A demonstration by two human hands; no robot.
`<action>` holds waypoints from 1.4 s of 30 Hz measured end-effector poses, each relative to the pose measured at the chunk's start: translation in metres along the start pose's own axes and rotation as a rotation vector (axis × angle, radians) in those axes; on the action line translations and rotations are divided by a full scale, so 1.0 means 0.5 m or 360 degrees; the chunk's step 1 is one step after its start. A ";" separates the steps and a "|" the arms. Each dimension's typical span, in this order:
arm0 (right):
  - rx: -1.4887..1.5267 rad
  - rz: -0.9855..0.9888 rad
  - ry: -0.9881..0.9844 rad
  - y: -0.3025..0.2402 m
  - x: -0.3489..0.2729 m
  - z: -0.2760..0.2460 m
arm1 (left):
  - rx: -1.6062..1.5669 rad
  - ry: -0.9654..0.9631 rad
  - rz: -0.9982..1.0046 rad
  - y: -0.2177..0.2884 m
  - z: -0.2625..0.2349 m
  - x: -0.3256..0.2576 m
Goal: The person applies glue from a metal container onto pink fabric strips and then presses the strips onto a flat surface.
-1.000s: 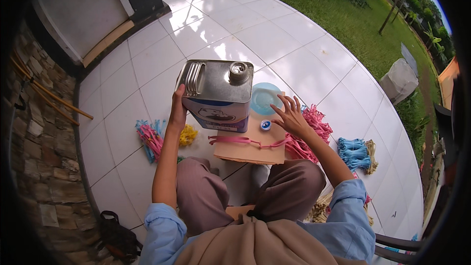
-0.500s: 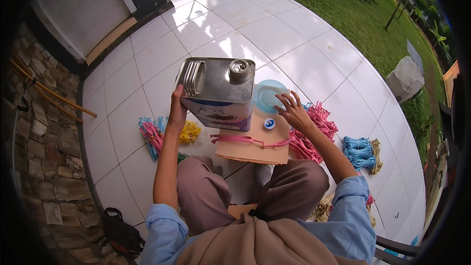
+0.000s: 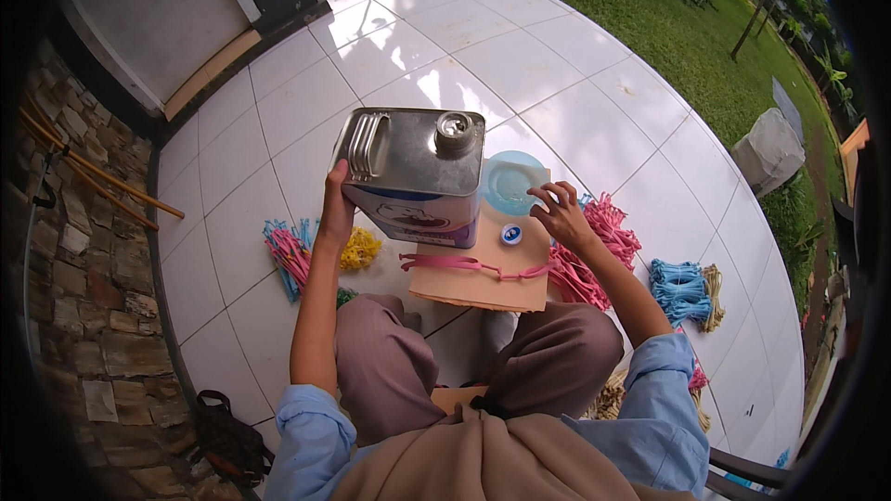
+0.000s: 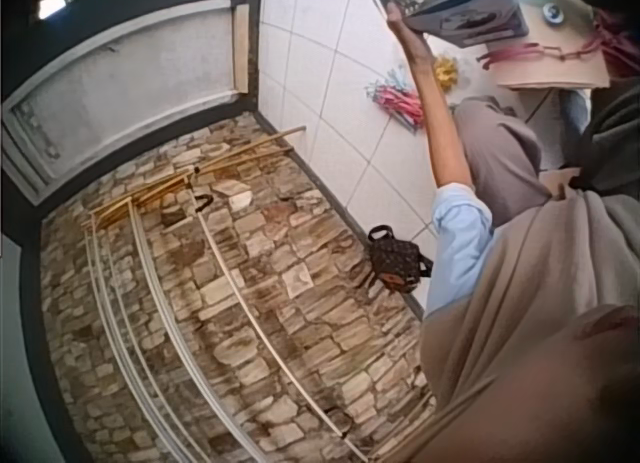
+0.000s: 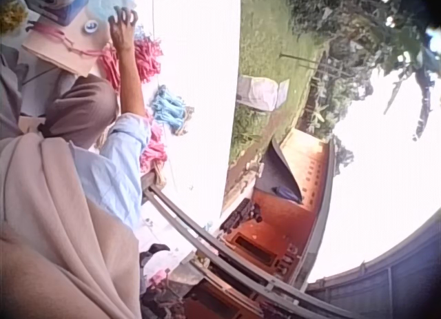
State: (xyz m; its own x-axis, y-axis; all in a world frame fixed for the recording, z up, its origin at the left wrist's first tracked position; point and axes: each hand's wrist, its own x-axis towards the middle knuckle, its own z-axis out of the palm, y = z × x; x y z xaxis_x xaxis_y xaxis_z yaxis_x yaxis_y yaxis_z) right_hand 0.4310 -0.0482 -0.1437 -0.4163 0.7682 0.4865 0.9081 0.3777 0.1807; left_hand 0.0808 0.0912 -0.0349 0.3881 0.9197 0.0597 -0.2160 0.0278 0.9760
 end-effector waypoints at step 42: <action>0.0909 0.0173 -0.0467 -0.052 0.445 -0.335 | 0.0070 0.0140 0.0525 0.020 0.044 -0.001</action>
State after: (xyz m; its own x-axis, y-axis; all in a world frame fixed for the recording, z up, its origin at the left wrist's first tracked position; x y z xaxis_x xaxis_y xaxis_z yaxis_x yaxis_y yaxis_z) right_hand 0.3224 0.0264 0.1032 -0.3915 0.8963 0.2081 0.8128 0.4429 -0.3785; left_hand 0.0980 0.0823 -0.0207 0.2247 0.9066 0.3572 -0.2777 -0.2918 0.9153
